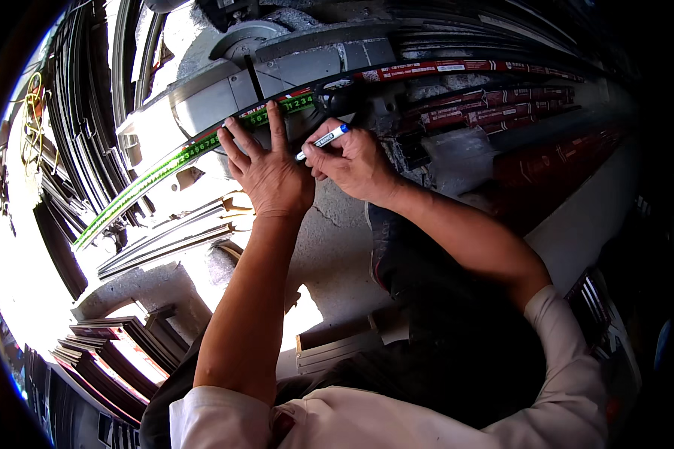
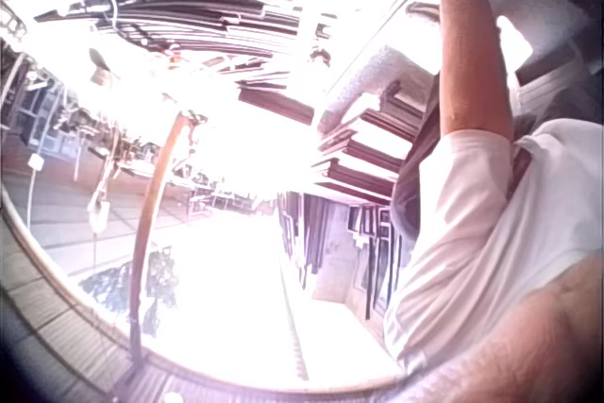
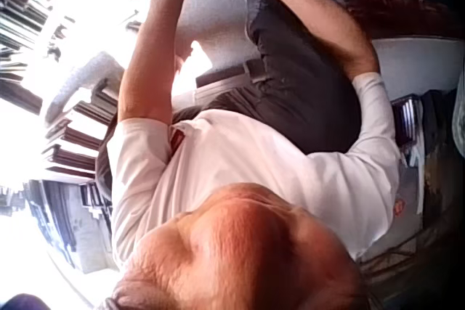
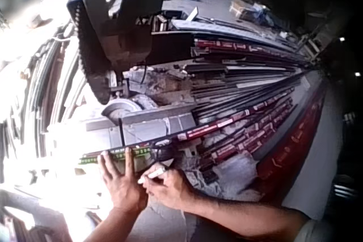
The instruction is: The person measures and marks long metal profiles with a tape measure and marker, then cuts them to length using a miter saw. The cut pieces are placed aside on the floor.
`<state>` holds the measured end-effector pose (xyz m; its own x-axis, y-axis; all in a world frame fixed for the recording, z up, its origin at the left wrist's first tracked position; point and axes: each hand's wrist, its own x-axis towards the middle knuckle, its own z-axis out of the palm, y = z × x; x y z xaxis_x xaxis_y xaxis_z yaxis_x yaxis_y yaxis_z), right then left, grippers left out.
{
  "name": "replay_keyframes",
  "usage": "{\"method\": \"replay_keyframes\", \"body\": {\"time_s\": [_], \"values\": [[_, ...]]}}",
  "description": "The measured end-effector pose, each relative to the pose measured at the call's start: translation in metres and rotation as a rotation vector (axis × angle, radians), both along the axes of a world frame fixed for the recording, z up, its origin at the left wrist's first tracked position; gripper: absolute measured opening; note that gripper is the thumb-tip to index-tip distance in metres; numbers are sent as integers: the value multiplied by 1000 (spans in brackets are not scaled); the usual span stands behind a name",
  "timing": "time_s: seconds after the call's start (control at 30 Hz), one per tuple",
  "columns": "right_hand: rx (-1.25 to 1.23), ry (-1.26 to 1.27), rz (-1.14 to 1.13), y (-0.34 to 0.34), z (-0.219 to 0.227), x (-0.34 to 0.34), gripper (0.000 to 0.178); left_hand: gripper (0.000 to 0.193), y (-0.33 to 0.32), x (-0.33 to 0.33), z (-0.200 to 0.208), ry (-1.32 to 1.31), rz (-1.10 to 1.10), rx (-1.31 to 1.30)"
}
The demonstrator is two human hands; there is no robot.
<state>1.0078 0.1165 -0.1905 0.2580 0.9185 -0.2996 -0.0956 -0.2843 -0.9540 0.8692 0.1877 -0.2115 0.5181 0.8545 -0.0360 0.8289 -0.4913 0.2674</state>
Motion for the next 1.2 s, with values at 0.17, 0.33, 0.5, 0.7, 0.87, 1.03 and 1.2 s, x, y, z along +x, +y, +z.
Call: {"method": "replay_keyframes", "body": {"time_s": [0.17, 0.33, 0.5, 0.7, 0.87, 1.03, 1.2], "values": [[-16, 31, -61, -2, -3, -3, 15, 87, -2, 5, 9, 32, 11, -4], [-7, 236, -220, -19, -6, 9, 14, 96, -3, 8, 14, -30, 22, 9], [-138, 268, -452, -46, -24, 35, 15, 101, -2, 6, 12, -27, -9, 20], [-386, 253, -280, -89, -74, 26, 27, 96, 0, 4, 11, 62, 4, -6], [-577, 125, -237, -90, -85, 24, 22, 98, 1, 5, 15, 60, -2, -17], [-47, -800, -342, -48, -12, 46, 38, 96, 1, 4, 16, 46, 4, -38], [234, -1081, -79, 15, 30, 68, 63, 96, 1, 2, 13, 45, 24, -21]]}}
